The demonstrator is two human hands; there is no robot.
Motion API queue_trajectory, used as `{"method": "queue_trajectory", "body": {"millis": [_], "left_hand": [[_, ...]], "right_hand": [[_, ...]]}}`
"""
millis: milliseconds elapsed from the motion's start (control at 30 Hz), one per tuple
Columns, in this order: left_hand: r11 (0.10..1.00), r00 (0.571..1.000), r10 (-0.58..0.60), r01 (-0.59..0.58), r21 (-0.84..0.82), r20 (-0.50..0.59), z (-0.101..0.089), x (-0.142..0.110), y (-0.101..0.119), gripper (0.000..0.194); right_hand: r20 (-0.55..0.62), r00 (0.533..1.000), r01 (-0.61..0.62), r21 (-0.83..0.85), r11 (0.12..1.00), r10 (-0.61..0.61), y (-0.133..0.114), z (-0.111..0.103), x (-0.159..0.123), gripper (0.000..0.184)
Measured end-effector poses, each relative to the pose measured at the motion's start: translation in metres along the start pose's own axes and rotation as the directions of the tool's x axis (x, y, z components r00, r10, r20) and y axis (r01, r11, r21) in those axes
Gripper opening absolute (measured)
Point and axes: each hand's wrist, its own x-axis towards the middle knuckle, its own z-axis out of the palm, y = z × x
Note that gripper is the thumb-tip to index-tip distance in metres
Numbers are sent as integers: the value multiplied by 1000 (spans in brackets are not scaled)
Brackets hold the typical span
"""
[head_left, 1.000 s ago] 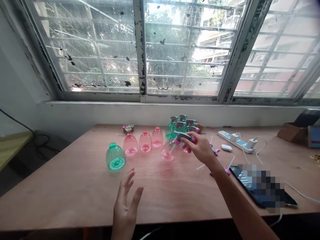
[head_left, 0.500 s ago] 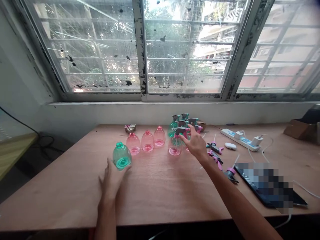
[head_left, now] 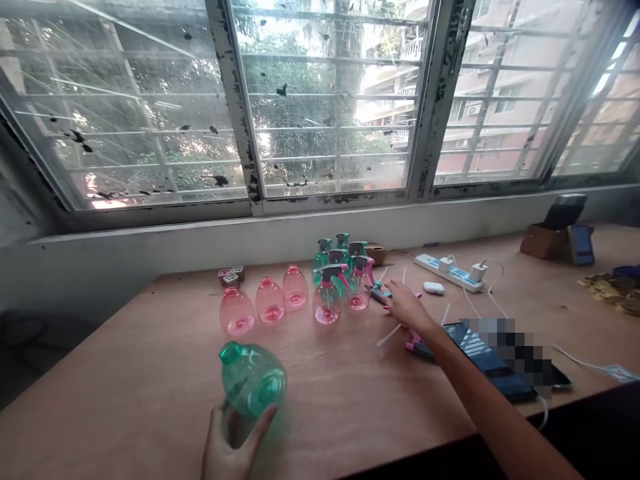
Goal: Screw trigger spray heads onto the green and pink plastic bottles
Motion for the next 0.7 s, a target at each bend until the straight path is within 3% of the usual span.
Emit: {"method": "queue_trajectory", "body": {"millis": [167,333,433,533,567,600,633,667,700], "left_hand": [[968,994,-77,94,-232,81,56,-33,32,62],[965,982,-99,135,-226,163,66,-41,23,77],[948,985,-127,154,-278,114,62,-39,15,69],[925,984,-169,179,-334,57,62,-37,11,56],[914,983,-179,182,-362,44,63,-36,10,54],[900,982,-187,186,-393,36,64,-37,10,52],[885,980,-195,189,-426,30,65,-37,11,51],[868,979,-205,192,-457,23,66,-38,11,49],[851,976,-215,198,-486,21,67,-39,12,47]], "right_hand": [[144,989,-24,-35,999,29,10,17,30,29],[9,995,-99,68,993,99,8,6,35,26],[-178,967,-143,205,968,181,7,-23,11,35],[-314,900,-151,426,892,302,1,-53,-47,47],[-332,842,-72,711,699,425,-4,-62,-72,42],[-257,807,2,902,433,531,-9,-68,-97,34],[-127,819,25,982,186,560,-15,-73,-120,27],[-24,825,18,1000,17,564,-21,-76,-141,24],[46,821,7,996,-91,570,-27,-78,-158,24]]}}
